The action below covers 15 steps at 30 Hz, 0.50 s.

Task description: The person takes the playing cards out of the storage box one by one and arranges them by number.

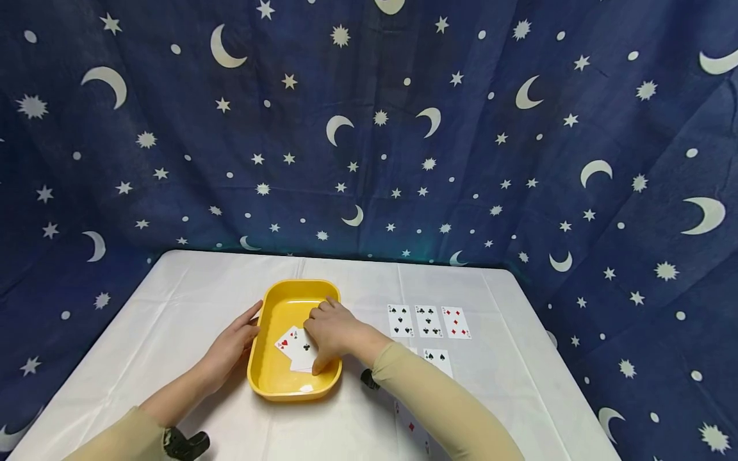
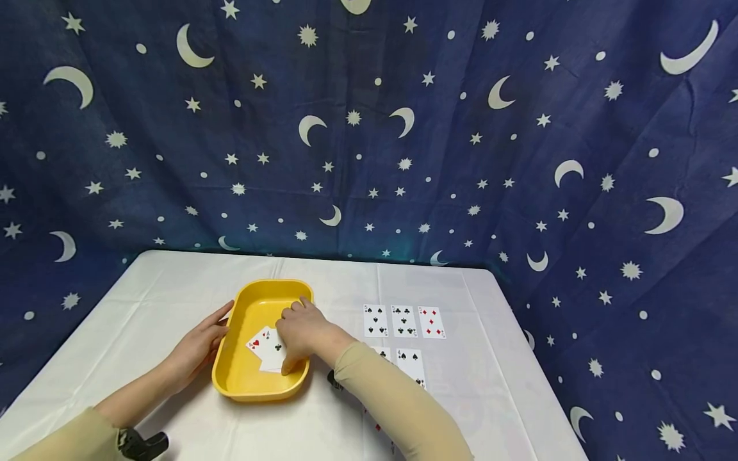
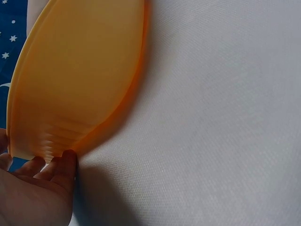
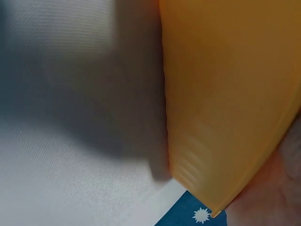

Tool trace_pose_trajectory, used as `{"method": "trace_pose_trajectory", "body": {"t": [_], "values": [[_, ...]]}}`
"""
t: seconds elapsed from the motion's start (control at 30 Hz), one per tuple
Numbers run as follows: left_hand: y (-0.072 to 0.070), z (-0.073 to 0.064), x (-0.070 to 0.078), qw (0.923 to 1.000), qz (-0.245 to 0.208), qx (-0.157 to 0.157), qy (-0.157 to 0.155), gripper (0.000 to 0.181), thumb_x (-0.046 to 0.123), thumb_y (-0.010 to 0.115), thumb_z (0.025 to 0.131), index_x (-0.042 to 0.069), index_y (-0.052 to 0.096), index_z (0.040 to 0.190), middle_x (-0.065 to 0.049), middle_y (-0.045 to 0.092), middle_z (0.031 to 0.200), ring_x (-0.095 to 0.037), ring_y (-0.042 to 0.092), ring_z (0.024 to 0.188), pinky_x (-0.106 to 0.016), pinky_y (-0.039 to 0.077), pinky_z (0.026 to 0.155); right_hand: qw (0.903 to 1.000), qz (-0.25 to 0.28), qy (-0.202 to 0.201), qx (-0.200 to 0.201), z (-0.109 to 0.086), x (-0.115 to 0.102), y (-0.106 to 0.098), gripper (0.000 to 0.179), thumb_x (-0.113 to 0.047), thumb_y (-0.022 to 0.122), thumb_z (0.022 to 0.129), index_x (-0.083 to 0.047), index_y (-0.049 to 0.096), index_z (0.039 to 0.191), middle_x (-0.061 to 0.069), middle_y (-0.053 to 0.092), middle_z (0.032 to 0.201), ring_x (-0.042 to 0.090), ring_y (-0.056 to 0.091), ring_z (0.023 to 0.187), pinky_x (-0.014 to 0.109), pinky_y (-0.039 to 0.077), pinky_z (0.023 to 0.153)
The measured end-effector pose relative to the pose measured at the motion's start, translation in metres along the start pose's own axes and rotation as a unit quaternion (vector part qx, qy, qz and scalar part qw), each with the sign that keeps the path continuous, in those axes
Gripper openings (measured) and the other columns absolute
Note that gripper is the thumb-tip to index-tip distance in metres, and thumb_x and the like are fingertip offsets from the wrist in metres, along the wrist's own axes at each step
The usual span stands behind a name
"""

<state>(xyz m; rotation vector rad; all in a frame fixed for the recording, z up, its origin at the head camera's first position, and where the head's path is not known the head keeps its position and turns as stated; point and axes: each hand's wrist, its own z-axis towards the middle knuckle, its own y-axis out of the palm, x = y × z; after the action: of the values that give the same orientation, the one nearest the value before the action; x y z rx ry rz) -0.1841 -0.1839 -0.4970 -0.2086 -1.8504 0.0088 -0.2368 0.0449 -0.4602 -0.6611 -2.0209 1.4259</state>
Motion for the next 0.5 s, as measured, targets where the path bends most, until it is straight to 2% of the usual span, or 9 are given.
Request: {"method": "trace_pose_trajectory", "body": {"t": [0.2,0.5], "values": [[0.0005,0.001,0.0015,1.0,0.0,0.003,-0.008,0.067,0.02,0.042,0.105,0.028,0.015,0.166,-0.019,0.02,0.168,-0.039,0.035,0.147,-0.052,0.03,0.118,0.9999,0.015,0.001,-0.002,0.0006,-0.0001,0.0008,0.078,-0.071,0.083,0.066,-0.024,0.066,0.126,-0.007,0.058,0.122,0.017,0.046,0.124,0.042,0.018,0.124],[-0.0003,0.001,0.0022,0.9999,-0.014,0.004,-0.001,0.067,0.017,0.043,0.105,0.026,0.016,0.166,-0.019,0.02,0.168,-0.038,0.035,0.147,-0.052,0.03,0.118,0.9996,0.028,-0.002,0.002,0.0013,0.0002,0.001,0.075,-0.068,0.083,0.068,-0.025,0.066,0.128,-0.007,0.058,0.124,0.017,0.045,0.125,0.043,0.022,0.123]]}}
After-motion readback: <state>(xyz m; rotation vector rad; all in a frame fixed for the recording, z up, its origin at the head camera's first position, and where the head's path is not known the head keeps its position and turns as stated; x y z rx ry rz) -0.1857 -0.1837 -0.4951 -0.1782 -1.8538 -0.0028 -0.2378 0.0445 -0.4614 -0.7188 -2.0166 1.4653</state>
